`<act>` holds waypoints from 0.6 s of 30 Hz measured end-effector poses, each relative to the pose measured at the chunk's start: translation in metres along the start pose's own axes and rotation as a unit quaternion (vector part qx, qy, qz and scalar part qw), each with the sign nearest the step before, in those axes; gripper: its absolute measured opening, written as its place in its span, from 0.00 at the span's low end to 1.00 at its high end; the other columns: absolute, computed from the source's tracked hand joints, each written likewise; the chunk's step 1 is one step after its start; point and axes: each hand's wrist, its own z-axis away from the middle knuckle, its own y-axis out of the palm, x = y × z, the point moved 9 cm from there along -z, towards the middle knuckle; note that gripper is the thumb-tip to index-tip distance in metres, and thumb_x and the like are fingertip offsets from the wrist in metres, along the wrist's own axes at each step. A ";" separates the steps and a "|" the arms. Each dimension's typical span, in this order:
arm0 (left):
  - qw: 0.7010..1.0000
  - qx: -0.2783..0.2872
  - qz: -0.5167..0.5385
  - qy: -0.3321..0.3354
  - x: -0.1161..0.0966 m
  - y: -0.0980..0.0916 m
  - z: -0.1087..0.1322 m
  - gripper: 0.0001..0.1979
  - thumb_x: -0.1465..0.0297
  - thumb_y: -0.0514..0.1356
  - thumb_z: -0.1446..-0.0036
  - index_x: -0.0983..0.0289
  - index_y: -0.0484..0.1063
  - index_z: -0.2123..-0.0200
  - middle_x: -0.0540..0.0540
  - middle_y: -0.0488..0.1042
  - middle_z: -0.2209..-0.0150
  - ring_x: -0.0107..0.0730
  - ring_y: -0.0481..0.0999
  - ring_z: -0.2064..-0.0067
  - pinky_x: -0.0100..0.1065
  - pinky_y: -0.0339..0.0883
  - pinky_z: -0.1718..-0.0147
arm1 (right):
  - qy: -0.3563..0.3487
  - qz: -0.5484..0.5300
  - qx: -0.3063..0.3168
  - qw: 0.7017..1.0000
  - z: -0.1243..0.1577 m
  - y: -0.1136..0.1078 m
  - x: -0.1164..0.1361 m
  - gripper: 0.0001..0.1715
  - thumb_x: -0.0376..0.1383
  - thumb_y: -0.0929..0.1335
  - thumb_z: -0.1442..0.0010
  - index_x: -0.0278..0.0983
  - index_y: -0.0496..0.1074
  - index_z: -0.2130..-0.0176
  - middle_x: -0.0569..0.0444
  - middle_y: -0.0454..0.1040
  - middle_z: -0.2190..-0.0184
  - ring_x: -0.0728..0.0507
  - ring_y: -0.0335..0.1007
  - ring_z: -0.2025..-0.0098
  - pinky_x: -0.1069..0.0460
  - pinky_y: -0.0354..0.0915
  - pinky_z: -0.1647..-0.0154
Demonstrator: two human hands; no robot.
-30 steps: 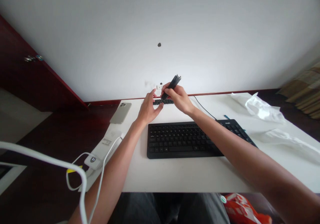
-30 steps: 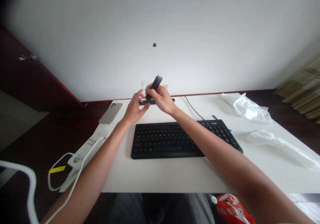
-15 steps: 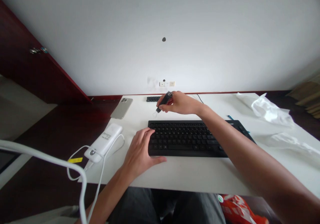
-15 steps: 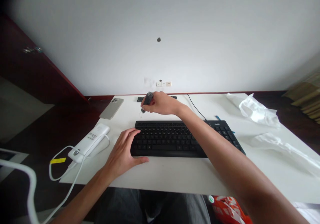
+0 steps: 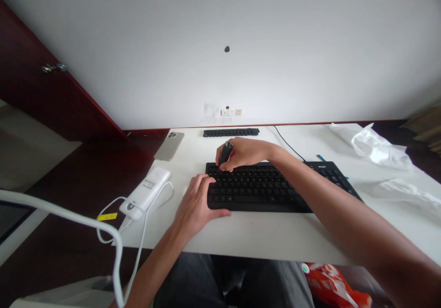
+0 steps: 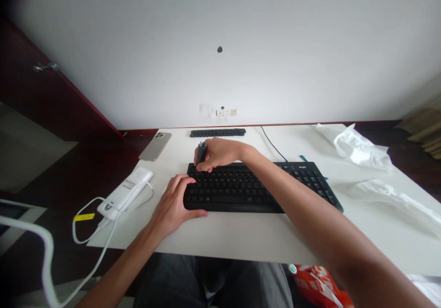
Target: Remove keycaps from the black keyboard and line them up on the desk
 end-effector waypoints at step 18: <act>1.000 -0.023 0.007 -0.001 0.004 0.001 0.003 0.50 0.52 0.80 0.59 0.57 0.59 0.38 0.61 0.70 0.46 0.54 0.74 0.44 0.53 0.73 0.45 | -0.003 -0.114 0.083 0.990 -0.007 0.027 -0.005 0.10 0.37 0.74 0.45 0.36 0.80 0.61 0.53 0.83 0.71 0.43 0.82 0.66 0.50 0.76 0.62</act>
